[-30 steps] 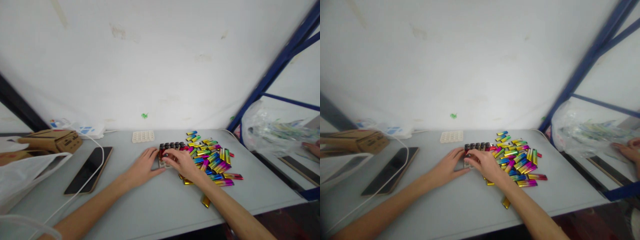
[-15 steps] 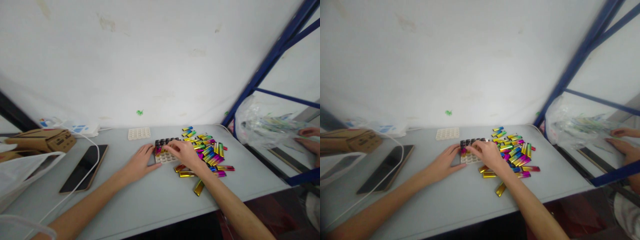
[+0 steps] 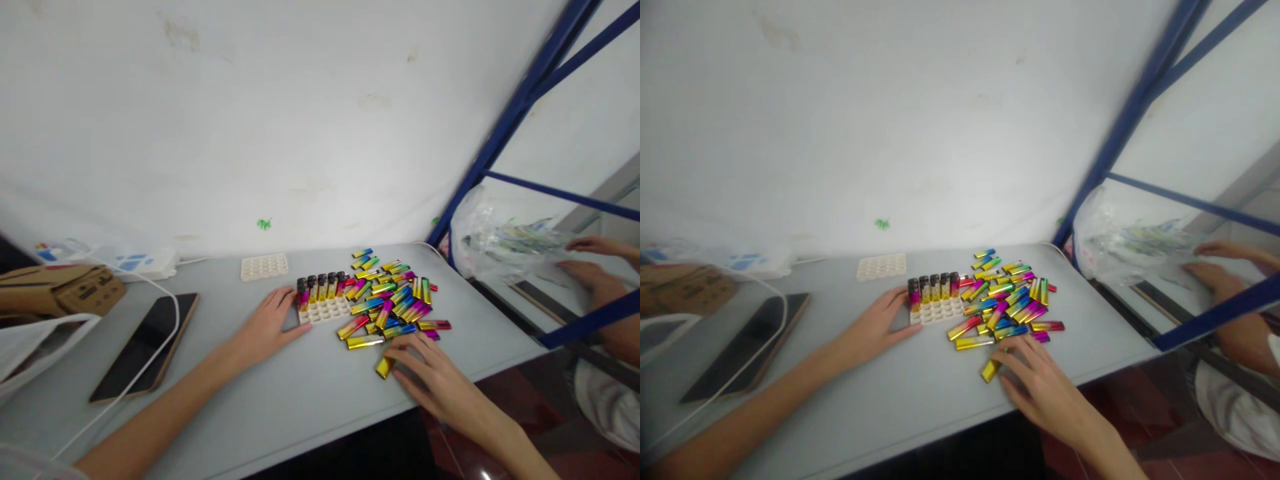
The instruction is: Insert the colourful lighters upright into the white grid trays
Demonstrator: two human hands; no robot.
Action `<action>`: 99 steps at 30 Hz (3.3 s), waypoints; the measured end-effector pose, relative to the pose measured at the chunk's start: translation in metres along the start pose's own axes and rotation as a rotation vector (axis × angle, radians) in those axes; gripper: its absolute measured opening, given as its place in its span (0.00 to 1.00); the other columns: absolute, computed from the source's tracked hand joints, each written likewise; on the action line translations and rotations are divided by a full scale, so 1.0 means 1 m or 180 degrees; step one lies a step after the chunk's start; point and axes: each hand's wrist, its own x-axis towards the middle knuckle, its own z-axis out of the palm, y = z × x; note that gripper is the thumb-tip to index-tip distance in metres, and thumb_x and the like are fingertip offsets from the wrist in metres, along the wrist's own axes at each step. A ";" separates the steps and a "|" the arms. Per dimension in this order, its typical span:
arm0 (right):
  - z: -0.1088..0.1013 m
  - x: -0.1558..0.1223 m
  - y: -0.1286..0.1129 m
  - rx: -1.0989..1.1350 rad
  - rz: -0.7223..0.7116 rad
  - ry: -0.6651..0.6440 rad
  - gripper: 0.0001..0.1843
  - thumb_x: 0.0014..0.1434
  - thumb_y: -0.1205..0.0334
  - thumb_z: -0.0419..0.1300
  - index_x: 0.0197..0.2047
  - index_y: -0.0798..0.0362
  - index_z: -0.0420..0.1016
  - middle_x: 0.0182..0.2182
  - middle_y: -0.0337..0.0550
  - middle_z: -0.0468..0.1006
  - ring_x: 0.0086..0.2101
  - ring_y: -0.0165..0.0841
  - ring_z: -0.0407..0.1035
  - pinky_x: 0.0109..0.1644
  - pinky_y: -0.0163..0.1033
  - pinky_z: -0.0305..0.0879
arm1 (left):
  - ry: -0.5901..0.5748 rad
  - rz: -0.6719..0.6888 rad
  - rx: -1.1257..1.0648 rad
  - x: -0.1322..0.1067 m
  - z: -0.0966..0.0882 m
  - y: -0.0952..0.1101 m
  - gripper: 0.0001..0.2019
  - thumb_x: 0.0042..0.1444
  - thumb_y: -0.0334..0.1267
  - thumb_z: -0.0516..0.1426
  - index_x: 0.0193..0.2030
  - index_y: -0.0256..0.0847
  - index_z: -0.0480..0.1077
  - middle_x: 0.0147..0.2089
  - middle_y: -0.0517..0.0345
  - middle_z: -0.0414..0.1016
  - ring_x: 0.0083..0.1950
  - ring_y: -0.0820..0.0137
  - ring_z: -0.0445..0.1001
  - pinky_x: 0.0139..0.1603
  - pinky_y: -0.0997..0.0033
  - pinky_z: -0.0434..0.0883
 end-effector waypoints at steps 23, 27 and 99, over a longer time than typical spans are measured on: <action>0.015 0.185 0.022 0.2849 0.0890 0.1197 0.29 0.69 0.35 0.54 0.30 0.52 0.69 0.23 0.36 0.70 0.26 0.29 0.63 0.30 0.35 0.60 | 0.0018 0.0015 0.0020 -0.001 -0.001 0.000 0.33 0.65 0.62 0.58 0.67 0.40 0.65 0.67 0.41 0.71 0.67 0.50 0.71 0.70 0.45 0.70; 0.026 0.196 0.011 0.3649 0.0794 0.1232 0.25 0.71 0.35 0.51 0.39 0.49 0.68 0.21 0.31 0.68 0.19 0.26 0.60 0.24 0.32 0.57 | -0.0002 0.0031 -0.0010 -0.002 -0.002 0.000 0.33 0.65 0.61 0.58 0.68 0.40 0.64 0.67 0.40 0.70 0.68 0.51 0.71 0.70 0.46 0.69; 0.009 0.107 0.062 0.0224 0.0133 0.0024 0.15 0.71 0.60 0.59 0.57 0.47 0.81 0.52 0.52 0.78 0.53 0.45 0.73 0.61 0.53 0.71 | -0.0076 -0.0038 -0.0183 -0.001 -0.005 -0.006 0.32 0.65 0.59 0.58 0.67 0.40 0.66 0.68 0.41 0.70 0.69 0.50 0.70 0.73 0.45 0.66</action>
